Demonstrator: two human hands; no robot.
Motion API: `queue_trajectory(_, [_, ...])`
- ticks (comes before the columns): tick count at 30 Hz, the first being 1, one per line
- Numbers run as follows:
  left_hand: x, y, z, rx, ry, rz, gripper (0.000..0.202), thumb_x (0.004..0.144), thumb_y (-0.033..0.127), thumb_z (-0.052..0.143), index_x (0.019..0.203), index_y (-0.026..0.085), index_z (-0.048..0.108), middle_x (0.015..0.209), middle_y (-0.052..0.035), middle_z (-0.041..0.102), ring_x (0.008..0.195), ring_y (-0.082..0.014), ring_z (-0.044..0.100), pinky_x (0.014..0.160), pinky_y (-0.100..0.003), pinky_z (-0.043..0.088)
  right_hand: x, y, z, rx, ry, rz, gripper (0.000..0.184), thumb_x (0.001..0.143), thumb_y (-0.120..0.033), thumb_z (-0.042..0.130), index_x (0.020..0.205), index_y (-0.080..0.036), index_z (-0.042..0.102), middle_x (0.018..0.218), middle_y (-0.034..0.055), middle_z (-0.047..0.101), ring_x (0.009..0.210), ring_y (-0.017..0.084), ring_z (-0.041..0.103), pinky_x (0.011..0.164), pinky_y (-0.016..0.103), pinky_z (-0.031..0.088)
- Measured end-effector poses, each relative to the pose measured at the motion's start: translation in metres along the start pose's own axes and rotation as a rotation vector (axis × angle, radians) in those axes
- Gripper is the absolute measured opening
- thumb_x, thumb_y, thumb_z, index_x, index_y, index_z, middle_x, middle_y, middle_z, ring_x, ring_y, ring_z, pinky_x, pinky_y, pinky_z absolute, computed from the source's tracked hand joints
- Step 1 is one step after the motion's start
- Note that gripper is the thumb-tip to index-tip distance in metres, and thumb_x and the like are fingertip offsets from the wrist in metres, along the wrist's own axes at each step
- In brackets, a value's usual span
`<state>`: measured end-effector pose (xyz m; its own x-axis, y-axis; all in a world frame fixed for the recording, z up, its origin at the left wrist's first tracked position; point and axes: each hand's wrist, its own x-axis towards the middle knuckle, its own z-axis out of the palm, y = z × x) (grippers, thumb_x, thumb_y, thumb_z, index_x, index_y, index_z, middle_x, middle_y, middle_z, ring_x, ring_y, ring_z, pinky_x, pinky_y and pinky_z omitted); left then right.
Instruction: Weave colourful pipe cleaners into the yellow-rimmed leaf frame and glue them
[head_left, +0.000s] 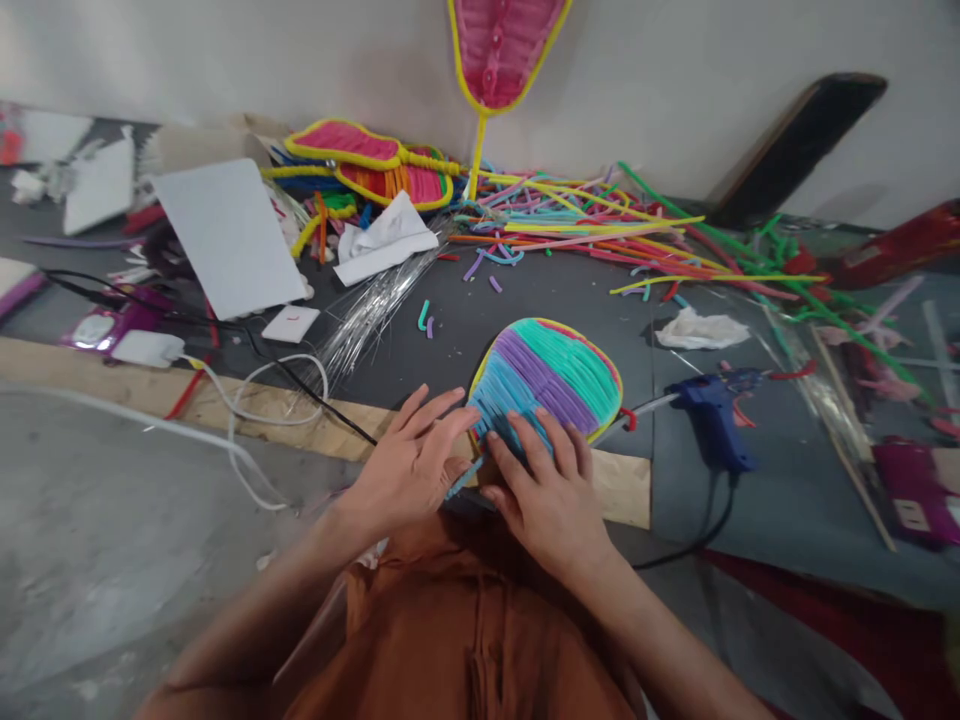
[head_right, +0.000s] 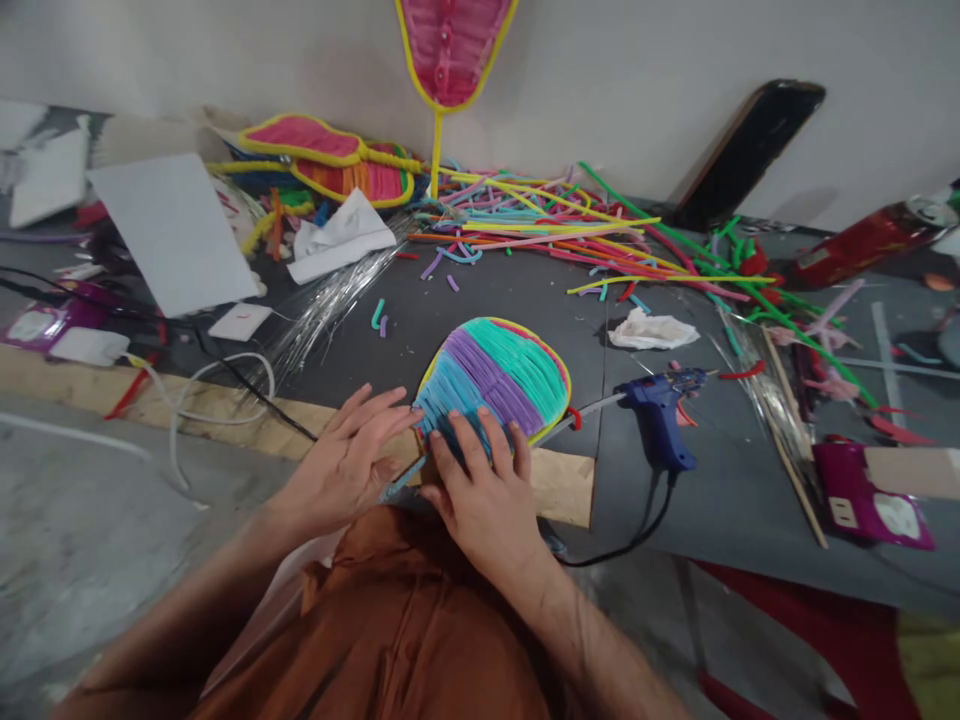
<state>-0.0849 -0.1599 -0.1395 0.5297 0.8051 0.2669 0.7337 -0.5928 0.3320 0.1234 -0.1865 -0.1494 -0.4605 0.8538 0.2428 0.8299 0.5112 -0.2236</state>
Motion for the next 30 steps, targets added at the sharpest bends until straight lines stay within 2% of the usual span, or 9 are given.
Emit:
queue_trajectory(4, [0.000, -0.001, 0.006, 0.001, -0.003, 0.024, 0.040, 0.095, 0.024, 0.041, 0.134, 0.014, 0.041, 0.126, -0.0099, 0.063, 0.134, -0.0258, 0.041, 0.115, -0.054, 0.025, 0.003, 0.000, 0.001, -0.010, 0.007, 0.021, 0.040, 0.089, -0.046, 0.055, 0.123, -0.027, 0.061, 0.139, 0.0060, 0.053, 0.133, 0.032, 0.035, 0.111, 0.056, 0.018])
queue_trajectory(10, [0.003, -0.004, 0.007, 0.031, -0.042, 0.041, 0.042, 0.093, 0.018, 0.044, 0.134, 0.013, 0.043, 0.122, -0.0112, 0.065, 0.135, -0.0261, 0.039, 0.115, -0.055, 0.023, 0.007, 0.005, -0.004, 0.026, 0.037, -0.005, 0.038, 0.089, -0.037, 0.057, 0.124, -0.023, 0.060, 0.137, 0.0096, 0.054, 0.131, 0.034, 0.037, 0.109, 0.060, 0.023])
queue_trajectory(15, [0.004, -0.005, 0.011, 0.059, -0.041, 0.056, 0.047, 0.093, 0.018, 0.045, 0.139, 0.011, 0.036, 0.120, -0.0107, 0.066, 0.134, -0.0270, 0.040, 0.115, -0.056, 0.022, 0.009, 0.004, -0.002, 0.026, 0.036, -0.001, 0.032, 0.089, -0.035, 0.058, 0.118, -0.025, 0.063, 0.136, 0.0079, 0.055, 0.131, 0.034, 0.038, 0.109, 0.062, 0.022])
queue_trajectory(18, [0.005, -0.006, 0.009, 0.062, -0.053, 0.053, 0.048, 0.093, 0.018, 0.044, 0.140, 0.013, 0.035, 0.125, -0.0103, 0.063, 0.134, -0.0268, 0.040, 0.114, -0.054, 0.023, 0.008, 0.005, -0.002, 0.028, 0.047, -0.010, 0.032, 0.089, -0.035, 0.057, 0.119, -0.024, 0.062, 0.136, 0.0087, 0.054, 0.131, 0.034, 0.037, 0.109, 0.063, 0.021])
queue_trajectory(20, [0.005, -0.006, 0.004, 0.060, -0.047, 0.024, 0.045, 0.093, 0.017, 0.042, 0.138, 0.013, 0.038, 0.129, -0.0117, 0.059, 0.134, -0.0262, 0.039, 0.113, -0.051, 0.028, 0.006, 0.009, -0.004, 0.054, 0.064, -0.012, 0.037, 0.089, -0.032, 0.057, 0.124, -0.021, 0.059, 0.138, 0.0111, 0.052, 0.132, 0.035, 0.036, 0.108, 0.061, 0.025])
queue_trajectory(22, [0.003, -0.002, -0.004, 0.065, 0.009, -0.051, 0.038, 0.093, 0.018, 0.041, 0.131, 0.013, 0.045, 0.125, -0.0128, 0.059, 0.128, -0.0261, 0.043, 0.107, -0.048, 0.036, 0.002, 0.016, -0.007, 0.109, 0.126, -0.004, 0.040, 0.089, -0.027, 0.055, 0.128, -0.017, 0.054, 0.136, 0.0140, 0.051, 0.131, 0.033, 0.037, 0.106, 0.057, 0.033])
queue_trajectory(24, [0.000, 0.004, -0.012, 0.094, 0.055, -0.147, 0.027, 0.093, 0.024, 0.045, 0.115, 0.016, 0.056, 0.110, -0.0109, 0.062, 0.114, -0.0267, 0.049, 0.098, -0.047, 0.042, -0.005, 0.027, -0.012, 0.167, 0.231, 0.029, 0.038, 0.089, -0.020, 0.054, 0.127, -0.018, 0.052, 0.127, 0.0142, 0.055, 0.124, 0.030, 0.043, 0.100, 0.052, 0.042])
queue_trajectory(27, [-0.004, 0.018, -0.019, 0.152, -0.030, -0.226, 0.022, 0.088, 0.040, 0.055, 0.087, 0.020, 0.064, 0.096, -0.0079, 0.060, 0.101, -0.0282, 0.048, 0.090, -0.049, 0.041, -0.018, 0.044, -0.020, 0.228, 0.379, 0.111, 0.032, 0.089, -0.014, 0.052, 0.120, -0.021, 0.055, 0.109, 0.0113, 0.061, 0.105, 0.025, 0.054, 0.089, 0.045, 0.048])
queue_trajectory(30, [-0.003, 0.031, -0.018, 0.179, -0.138, -0.238, 0.025, 0.084, 0.044, 0.060, 0.079, 0.020, 0.065, 0.094, -0.0081, 0.060, 0.101, -0.0299, 0.045, 0.087, -0.049, 0.038, -0.035, 0.059, -0.025, 0.254, 0.419, 0.209, 0.025, 0.091, -0.013, 0.048, 0.113, -0.020, 0.058, 0.090, 0.0079, 0.063, 0.085, 0.020, 0.059, 0.076, 0.036, 0.051])
